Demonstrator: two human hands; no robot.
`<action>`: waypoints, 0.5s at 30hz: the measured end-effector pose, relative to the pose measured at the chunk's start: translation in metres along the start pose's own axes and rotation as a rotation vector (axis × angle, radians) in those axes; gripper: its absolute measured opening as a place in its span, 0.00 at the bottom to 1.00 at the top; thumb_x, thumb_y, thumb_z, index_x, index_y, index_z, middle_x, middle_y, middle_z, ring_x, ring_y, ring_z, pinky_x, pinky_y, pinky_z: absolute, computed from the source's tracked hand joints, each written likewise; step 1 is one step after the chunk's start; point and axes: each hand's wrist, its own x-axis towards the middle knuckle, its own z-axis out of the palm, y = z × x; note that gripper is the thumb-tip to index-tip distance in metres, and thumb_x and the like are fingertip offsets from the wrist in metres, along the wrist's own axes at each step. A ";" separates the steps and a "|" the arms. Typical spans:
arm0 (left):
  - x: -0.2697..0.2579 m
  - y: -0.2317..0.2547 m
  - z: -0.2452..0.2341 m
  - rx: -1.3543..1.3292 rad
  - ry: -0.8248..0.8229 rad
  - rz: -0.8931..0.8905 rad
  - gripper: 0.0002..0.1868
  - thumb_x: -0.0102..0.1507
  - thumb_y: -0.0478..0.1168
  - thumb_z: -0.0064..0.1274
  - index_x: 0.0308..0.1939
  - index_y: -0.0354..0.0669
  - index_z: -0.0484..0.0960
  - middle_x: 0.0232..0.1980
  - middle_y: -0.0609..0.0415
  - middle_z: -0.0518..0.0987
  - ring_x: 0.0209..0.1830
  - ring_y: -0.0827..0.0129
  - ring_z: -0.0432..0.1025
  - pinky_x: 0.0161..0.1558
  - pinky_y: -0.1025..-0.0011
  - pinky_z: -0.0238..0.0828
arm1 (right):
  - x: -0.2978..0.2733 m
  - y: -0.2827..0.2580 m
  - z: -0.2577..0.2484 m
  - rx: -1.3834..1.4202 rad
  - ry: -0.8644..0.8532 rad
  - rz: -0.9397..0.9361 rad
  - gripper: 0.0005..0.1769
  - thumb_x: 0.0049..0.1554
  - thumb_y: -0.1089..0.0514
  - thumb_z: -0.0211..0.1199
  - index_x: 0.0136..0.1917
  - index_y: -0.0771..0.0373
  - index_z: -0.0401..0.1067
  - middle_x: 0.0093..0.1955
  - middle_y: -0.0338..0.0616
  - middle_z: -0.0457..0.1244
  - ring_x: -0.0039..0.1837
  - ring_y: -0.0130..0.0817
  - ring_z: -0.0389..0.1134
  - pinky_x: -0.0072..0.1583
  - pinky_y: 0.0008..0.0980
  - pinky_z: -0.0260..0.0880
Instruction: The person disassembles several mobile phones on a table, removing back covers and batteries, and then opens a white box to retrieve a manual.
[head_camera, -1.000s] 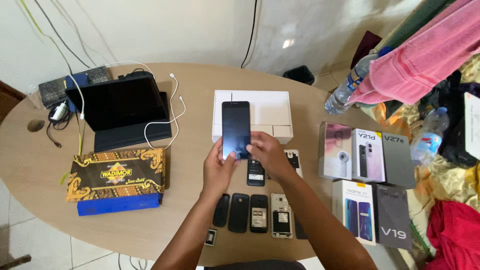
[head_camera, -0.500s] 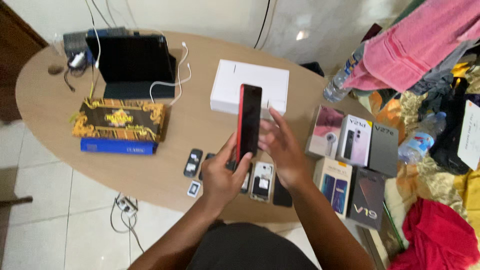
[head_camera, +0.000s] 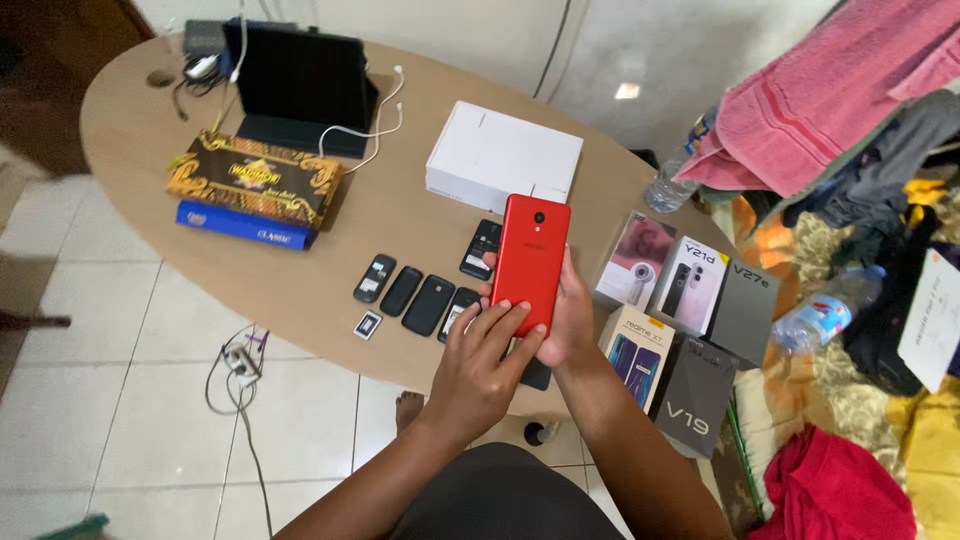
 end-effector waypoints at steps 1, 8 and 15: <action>-0.003 0.004 -0.001 -0.007 -0.003 -0.013 0.22 0.59 0.34 0.57 0.59 0.40 0.83 0.66 0.43 0.74 0.68 0.52 0.67 0.69 0.47 0.58 | -0.003 0.000 -0.001 -0.012 0.015 0.025 0.40 0.71 0.31 0.30 0.79 0.63 0.55 0.68 0.61 0.62 0.58 0.54 0.69 0.59 0.52 0.72; -0.016 0.030 -0.005 0.007 -0.016 -0.078 0.22 0.60 0.36 0.59 0.59 0.42 0.82 0.66 0.42 0.73 0.68 0.52 0.65 0.69 0.46 0.56 | -0.022 0.004 -0.005 0.034 0.030 0.150 0.42 0.69 0.30 0.32 0.77 0.65 0.56 0.68 0.62 0.61 0.60 0.56 0.69 0.60 0.53 0.72; -0.034 0.034 -0.004 -0.533 0.133 -0.439 0.26 0.61 0.33 0.60 0.62 0.34 0.71 0.62 0.41 0.74 0.62 0.54 0.72 0.62 0.60 0.69 | -0.022 0.021 -0.045 0.094 -0.083 0.128 0.32 0.71 0.45 0.55 0.78 0.68 0.59 0.61 0.52 0.62 0.60 0.44 0.68 0.61 0.46 0.73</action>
